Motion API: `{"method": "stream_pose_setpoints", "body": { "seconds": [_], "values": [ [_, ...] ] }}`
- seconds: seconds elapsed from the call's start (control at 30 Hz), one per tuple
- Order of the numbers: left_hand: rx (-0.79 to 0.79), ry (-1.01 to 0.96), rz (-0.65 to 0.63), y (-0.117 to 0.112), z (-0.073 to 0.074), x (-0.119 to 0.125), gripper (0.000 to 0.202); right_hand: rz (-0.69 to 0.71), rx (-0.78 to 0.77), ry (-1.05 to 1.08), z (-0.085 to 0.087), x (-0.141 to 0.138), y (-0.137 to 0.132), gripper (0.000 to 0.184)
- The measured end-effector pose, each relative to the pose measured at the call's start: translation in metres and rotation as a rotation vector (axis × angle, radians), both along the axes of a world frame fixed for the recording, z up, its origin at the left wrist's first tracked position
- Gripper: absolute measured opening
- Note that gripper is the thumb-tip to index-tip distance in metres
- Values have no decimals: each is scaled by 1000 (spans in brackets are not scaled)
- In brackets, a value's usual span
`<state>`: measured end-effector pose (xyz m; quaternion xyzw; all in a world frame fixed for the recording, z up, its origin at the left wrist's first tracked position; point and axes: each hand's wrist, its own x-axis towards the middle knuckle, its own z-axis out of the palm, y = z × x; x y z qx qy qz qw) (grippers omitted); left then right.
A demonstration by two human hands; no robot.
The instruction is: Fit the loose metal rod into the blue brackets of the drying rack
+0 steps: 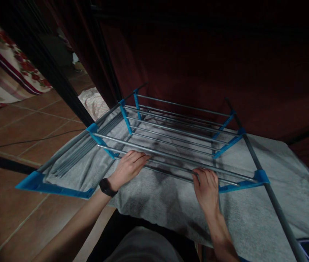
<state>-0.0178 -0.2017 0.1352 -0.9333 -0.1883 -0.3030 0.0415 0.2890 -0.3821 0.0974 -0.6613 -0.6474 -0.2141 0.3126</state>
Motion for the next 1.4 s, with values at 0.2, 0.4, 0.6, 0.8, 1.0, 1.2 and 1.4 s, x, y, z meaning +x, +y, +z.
{"method": "stream_pose_setpoints", "body": {
  "seconds": [0.2,0.4,0.6,0.8,1.0,1.2,1.4],
  "values": [
    [7,19,14,0,0,0,28,-8,-18,39,1,-1,0,13],
    [-9,18,12,1,0,0,30,-6,-10,26,0,-1,0,13],
    [-26,27,19,1,-2,0,34,-5,-23,30,1,-2,-1,14],
    [-4,12,14,2,-2,0,30,-11,-22,48,2,-2,-1,14],
    [-17,-1,-3,3,-3,1,28,-27,-48,-4,2,-10,-1,22],
    [-6,-9,9,3,-2,1,27,23,-78,-34,5,-41,6,39],
    [25,-17,7,2,-2,1,25,17,-110,-20,11,-55,18,43]
  ]
}}
